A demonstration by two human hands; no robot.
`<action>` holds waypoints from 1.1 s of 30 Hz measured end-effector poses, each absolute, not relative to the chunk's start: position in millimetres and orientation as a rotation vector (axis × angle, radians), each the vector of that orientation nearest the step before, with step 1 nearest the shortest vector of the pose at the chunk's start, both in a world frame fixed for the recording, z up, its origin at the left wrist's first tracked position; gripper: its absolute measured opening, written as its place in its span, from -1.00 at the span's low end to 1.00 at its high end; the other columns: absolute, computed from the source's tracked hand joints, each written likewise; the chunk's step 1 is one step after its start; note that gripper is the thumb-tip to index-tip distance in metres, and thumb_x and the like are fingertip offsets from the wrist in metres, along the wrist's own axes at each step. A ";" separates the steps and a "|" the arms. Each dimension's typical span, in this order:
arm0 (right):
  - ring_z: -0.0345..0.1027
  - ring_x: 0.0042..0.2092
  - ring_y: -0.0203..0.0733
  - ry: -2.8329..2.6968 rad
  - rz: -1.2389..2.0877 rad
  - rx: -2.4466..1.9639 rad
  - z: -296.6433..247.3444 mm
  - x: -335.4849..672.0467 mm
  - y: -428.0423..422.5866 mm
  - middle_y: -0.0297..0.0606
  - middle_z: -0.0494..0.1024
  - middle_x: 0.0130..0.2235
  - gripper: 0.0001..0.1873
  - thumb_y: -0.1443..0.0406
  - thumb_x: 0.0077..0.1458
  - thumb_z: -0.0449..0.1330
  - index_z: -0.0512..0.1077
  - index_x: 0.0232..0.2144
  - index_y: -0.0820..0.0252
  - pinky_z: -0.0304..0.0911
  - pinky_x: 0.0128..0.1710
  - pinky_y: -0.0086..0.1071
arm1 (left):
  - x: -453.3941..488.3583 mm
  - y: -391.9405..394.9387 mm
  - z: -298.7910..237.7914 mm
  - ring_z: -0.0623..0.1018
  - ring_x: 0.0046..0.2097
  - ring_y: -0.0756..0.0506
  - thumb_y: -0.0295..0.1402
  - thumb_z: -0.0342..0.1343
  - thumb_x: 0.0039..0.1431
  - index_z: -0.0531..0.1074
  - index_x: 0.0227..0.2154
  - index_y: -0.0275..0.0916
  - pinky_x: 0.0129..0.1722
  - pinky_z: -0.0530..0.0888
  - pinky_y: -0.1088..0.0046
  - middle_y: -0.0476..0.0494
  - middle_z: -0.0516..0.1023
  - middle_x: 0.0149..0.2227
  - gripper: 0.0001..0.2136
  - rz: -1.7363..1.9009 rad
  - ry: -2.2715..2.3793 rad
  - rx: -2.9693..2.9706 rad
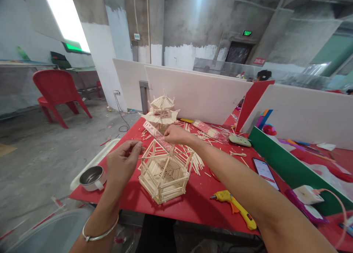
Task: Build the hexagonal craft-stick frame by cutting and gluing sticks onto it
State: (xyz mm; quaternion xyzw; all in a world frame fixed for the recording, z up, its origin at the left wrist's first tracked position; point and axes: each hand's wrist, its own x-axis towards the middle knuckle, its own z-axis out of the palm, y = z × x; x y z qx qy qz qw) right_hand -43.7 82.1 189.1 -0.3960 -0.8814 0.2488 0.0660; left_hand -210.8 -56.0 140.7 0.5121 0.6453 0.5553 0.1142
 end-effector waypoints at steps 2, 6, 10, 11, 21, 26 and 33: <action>-0.18 -0.56 -0.40 -2.666 0.743 -1.185 188.2 -44.3 83.3 -0.49 -0.05 -0.64 -0.67 0.23 -0.05 0.08 0.08 -0.72 0.16 -0.21 -0.51 -0.37 | -210.8 -56.0 140.7 0.57 -0.41 -0.01 -0.20 0.09 0.16 0.54 -0.39 -0.17 -0.41 0.42 0.55 0.01 0.62 -0.44 -0.80 1.624 1.900 1.508; -0.17 -0.55 -0.39 -2.662 0.722 -1.187 187.1 -45.7 85.0 -0.49 -0.04 -0.65 -0.68 0.23 -0.05 0.08 0.09 -0.72 0.16 -0.20 -0.51 -0.37 | -210.3 -56.4 141.9 0.57 -0.41 -0.01 -0.21 0.09 0.15 0.55 -0.40 -0.17 -0.41 0.41 0.55 0.01 0.61 -0.46 -0.80 1.618 1.913 1.502; -0.13 -0.55 -0.39 -2.653 0.718 -1.202 187.1 -47.0 85.1 -0.48 0.00 -0.64 -0.70 0.22 -0.06 0.09 0.13 -0.72 0.17 -0.18 -0.51 -0.38 | -210.6 -57.7 142.0 0.57 -0.40 -0.02 -0.22 0.09 0.14 0.55 -0.40 -0.17 -0.40 0.42 0.54 0.01 0.61 -0.46 -0.81 1.622 1.920 1.503; -0.13 -0.55 -0.39 -2.652 0.722 -1.204 187.4 -47.2 84.9 -0.47 0.01 -0.64 -0.70 0.22 -0.07 0.09 0.14 -0.72 0.17 -0.18 -0.51 -0.38 | -210.8 -58.0 141.6 0.57 -0.40 -0.02 -0.22 0.09 0.14 0.55 -0.40 -0.17 -0.39 0.42 0.54 0.01 0.61 -0.45 -0.81 1.623 1.920 1.505; -0.10 -0.55 -0.39 -2.636 0.746 -1.245 189.8 -49.4 83.2 -0.46 0.05 -0.66 -0.71 0.20 -0.08 0.09 0.18 -0.72 0.18 -0.15 -0.52 -0.39 | -212.1 -57.1 137.4 0.55 -0.44 -0.01 -0.19 0.08 0.15 0.54 -0.41 -0.18 -0.41 0.42 0.55 -0.01 0.61 -0.46 -0.78 1.621 1.929 1.523; -0.10 -0.55 -0.39 -2.626 0.754 -1.260 192.4 -50.5 80.8 -0.46 0.06 -0.66 -0.71 0.21 -0.08 0.09 0.19 -0.73 0.18 -0.14 -0.52 -0.39 | -212.8 -57.2 135.7 0.55 -0.44 -0.02 -0.18 0.08 0.15 0.54 -0.42 -0.19 -0.41 0.42 0.55 -0.01 0.61 -0.46 -0.77 1.626 1.922 1.515; -0.09 -0.56 -0.39 -2.610 0.775 -1.260 190.2 -51.3 81.5 -0.46 0.06 -0.66 -0.71 0.22 -0.06 0.11 0.22 -0.72 0.19 -0.14 -0.51 -0.39 | -212.7 -56.5 135.7 0.55 -0.43 -0.01 -0.19 0.08 0.15 0.54 -0.40 -0.17 -0.43 0.40 0.55 0.00 0.60 -0.46 -0.79 1.619 1.940 1.524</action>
